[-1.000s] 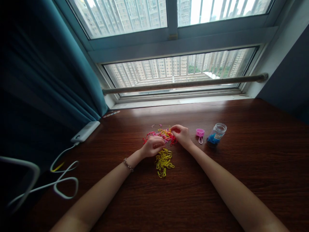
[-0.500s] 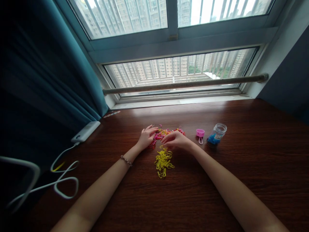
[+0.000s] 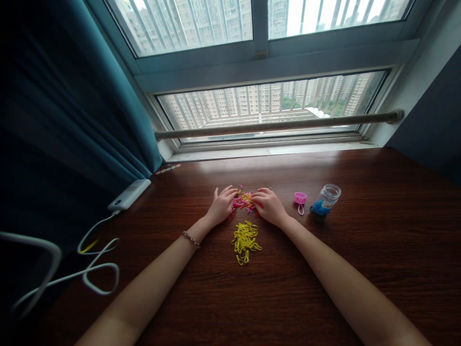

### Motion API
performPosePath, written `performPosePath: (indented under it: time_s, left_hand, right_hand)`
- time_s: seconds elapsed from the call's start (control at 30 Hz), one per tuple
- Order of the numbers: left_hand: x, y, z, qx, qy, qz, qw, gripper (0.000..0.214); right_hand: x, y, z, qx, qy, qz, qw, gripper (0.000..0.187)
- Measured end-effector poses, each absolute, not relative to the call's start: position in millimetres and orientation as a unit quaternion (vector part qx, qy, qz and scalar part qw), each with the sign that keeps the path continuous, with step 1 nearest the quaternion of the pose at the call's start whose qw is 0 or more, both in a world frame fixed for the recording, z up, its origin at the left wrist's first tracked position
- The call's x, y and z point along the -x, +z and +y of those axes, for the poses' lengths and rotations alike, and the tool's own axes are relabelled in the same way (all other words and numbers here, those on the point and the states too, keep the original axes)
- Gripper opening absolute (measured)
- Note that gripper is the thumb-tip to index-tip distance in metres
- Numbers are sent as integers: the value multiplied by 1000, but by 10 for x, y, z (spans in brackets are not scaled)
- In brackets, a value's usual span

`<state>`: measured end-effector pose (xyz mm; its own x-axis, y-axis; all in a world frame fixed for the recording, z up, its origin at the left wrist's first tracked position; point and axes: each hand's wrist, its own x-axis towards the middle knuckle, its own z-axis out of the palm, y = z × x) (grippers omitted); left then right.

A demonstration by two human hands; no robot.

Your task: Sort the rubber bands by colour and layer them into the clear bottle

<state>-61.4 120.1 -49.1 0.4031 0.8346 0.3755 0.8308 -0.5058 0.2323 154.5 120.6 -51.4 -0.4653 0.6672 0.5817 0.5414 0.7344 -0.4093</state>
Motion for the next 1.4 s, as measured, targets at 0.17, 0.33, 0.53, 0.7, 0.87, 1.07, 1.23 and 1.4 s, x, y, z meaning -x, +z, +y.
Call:
performPosePath:
  time_s: [0.17, 0.33, 0.53, 0.7, 0.87, 1.07, 1.23, 1.4]
  left_hand:
    - [608, -505, 1202, -835, 226, 502, 7, 36]
    - [629, -519, 1196, -851, 206, 483, 24, 39]
    - [628, -528, 1201, -847, 221, 484, 15, 34]
    - [637, -496, 1217, -819, 305, 487, -8, 24]
    - [636, -424, 1186, -800, 395, 453, -14, 10]
    - [455, -338, 971, -875, 372, 308, 35, 11]
    - [324, -246, 789, -944, 267, 188, 55, 14]
    - [414, -249, 864, -912, 311, 268, 21, 14]
  right_hand:
    - [-1528, -543, 1203, 351, 63, -862, 361, 20]
    - [-1551, -583, 1238, 391, 49, -832, 390, 19]
    - [-1524, -525, 1173, 379, 40, -841, 385, 17]
    - [-1484, -494, 1145, 356, 53, -865, 350, 18]
    - [-1502, -490, 1179, 379, 90, -823, 414, 17]
    - [-1549, -415, 1165, 436, 168, -734, 492, 11]
    - [-1583, -449, 1212, 475, 219, -660, 539, 17]
    - [-1559, -394, 1189, 458, 299, -618, 565, 23]
